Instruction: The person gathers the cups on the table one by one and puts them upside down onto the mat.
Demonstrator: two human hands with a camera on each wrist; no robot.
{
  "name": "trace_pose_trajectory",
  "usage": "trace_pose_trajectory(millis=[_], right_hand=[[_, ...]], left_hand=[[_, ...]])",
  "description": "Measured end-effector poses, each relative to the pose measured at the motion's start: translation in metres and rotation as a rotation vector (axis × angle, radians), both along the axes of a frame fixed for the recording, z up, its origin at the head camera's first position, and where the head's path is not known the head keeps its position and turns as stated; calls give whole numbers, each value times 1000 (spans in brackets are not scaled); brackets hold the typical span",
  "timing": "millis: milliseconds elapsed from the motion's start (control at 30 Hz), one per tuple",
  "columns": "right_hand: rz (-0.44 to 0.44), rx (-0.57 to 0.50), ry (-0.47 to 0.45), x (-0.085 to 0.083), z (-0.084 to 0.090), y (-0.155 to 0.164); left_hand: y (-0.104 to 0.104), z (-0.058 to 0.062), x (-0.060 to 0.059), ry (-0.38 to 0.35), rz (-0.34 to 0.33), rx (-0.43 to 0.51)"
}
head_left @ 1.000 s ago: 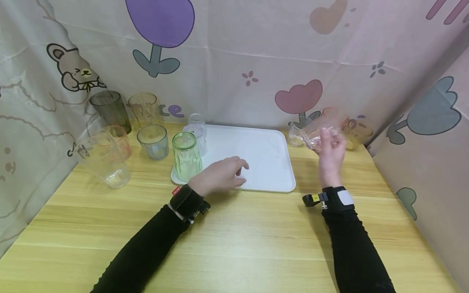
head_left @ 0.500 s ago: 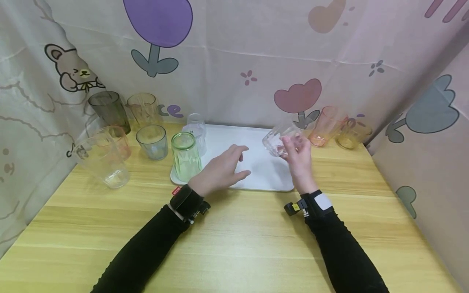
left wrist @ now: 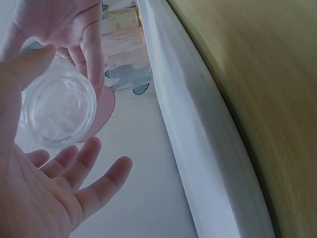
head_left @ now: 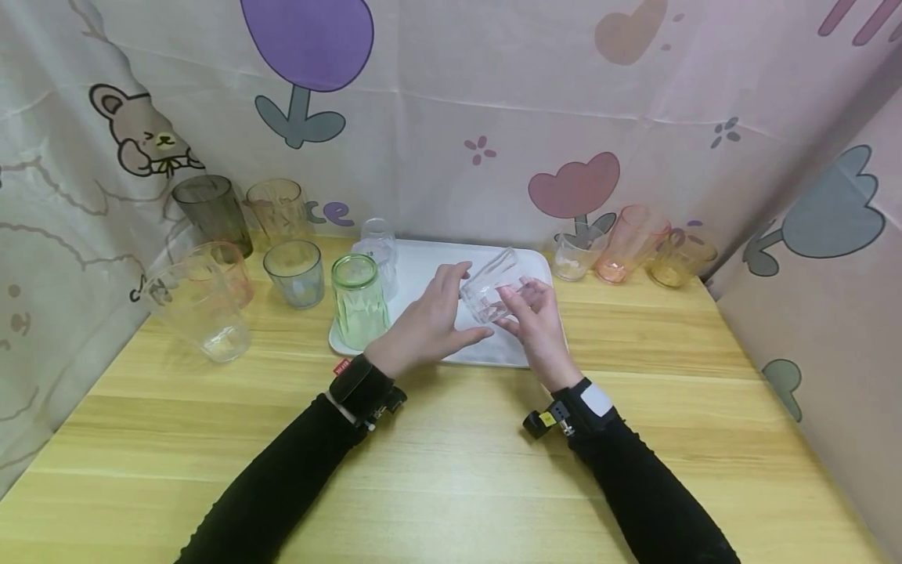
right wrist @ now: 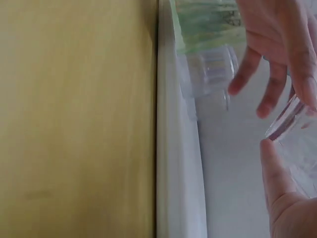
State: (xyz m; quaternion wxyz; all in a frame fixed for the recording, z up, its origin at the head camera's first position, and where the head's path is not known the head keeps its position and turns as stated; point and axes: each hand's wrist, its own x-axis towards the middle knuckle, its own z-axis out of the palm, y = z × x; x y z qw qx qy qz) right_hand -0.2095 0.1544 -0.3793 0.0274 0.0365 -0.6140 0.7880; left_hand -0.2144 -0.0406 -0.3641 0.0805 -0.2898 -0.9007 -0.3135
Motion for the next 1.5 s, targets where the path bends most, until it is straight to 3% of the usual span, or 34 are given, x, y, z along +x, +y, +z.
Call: trace_pose_trajectory(millis=[300,500,667,800,900,1067,1167,1300,1500], right_hand=[[86,-48,-5,6,-3,-7],[178,-4,15,3,-5,1],[254,152,60,-5,-4,13],[281,333,130,-11,0,27],[287,410,184,-16,3,39],[232,554,228,-22,9,61],[134,756,170,-25,12,75],[58,1031,40,-26,14,88],[97,1239,-35,-28,8,100]], left_hand=[[2,1,1,33,5,19],[0,2,2,78,1,48],[-4,6,2,120,4,103],[-6,13,1,158,-16,135],[-8,20,0,196,-29,136],[-11,36,0,224,-37,84],[-11,49,0,204,-34,3],[-11,75,-3,139,-17,-150],[-6,119,-14,40,-30,-415]])
